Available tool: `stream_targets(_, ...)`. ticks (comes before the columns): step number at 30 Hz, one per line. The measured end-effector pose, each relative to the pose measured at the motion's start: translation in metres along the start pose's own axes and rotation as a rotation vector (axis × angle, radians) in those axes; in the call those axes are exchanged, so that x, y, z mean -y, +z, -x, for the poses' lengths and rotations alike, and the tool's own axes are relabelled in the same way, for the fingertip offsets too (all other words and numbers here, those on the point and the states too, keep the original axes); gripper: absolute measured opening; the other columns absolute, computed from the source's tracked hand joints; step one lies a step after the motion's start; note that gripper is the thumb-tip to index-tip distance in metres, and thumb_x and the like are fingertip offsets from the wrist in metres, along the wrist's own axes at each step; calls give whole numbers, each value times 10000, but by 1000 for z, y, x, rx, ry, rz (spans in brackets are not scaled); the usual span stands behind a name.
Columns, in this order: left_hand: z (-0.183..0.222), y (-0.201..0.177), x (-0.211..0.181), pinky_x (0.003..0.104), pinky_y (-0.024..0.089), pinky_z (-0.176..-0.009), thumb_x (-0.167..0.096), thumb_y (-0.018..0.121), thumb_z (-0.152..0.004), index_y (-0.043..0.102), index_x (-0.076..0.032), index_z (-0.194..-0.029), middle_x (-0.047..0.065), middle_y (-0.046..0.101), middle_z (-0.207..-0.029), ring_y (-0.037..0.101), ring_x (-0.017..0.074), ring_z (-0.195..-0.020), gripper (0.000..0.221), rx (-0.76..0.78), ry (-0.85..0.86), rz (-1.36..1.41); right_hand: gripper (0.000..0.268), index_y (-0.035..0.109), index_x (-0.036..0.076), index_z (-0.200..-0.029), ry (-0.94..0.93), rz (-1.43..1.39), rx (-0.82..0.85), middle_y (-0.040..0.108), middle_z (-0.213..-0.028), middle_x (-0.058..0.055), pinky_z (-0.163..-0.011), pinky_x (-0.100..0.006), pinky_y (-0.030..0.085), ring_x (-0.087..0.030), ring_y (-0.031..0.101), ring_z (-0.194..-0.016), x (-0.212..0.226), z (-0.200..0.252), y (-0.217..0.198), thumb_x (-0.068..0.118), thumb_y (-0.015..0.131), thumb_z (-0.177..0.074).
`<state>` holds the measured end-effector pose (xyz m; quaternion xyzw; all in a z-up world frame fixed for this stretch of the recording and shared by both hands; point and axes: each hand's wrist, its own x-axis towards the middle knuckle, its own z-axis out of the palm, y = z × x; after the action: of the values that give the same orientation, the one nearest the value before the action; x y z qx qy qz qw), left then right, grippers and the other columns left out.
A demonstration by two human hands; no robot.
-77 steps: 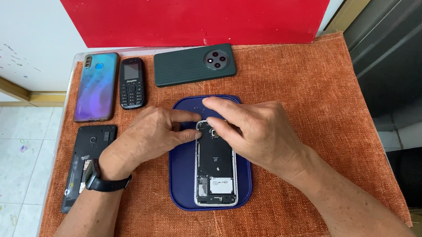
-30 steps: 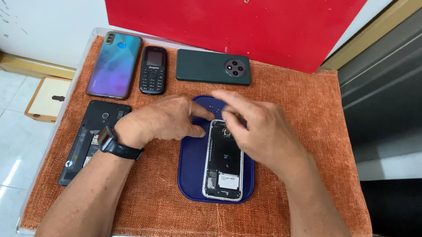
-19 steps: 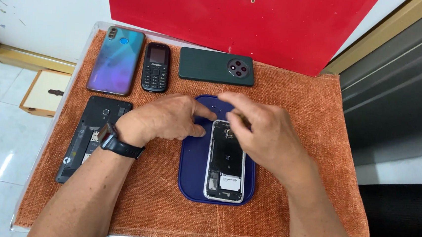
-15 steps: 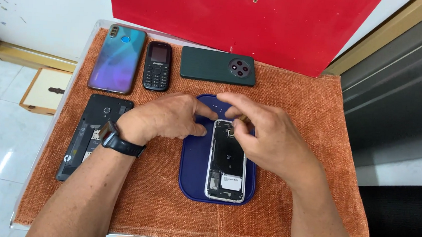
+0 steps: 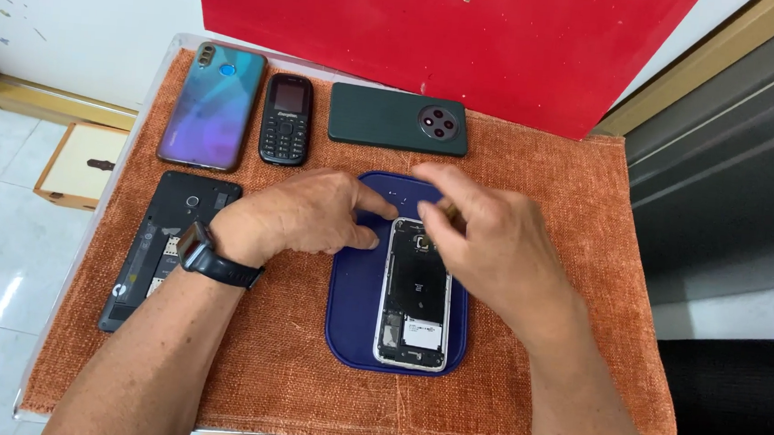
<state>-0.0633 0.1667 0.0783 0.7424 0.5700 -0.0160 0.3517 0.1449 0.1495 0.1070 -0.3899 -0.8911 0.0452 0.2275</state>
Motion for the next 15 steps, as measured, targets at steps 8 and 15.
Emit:
stream_targets(8,2,1,1,306,510,-827,-355,675,-869,681,-366,-1359,-59,789,-1097,705,181,-869,490,-18,21,-3,462,614,96,-1322,-15,-137,125,671,-709,4,-554,-329,545,-124,587,-510,6,0,-10,-26,609,-877)
stream_targets(15,4,0,-2,303,507,-902,-377,675,-869,661,-379,-1377,-89,771,-1203,719,180,-981,508,-14,2,-16,330,723,122,-1183,-57,37,-94,665,-650,-42,-787,-436,519,-265,592,-591,-1,2,-1,35,648,-873)
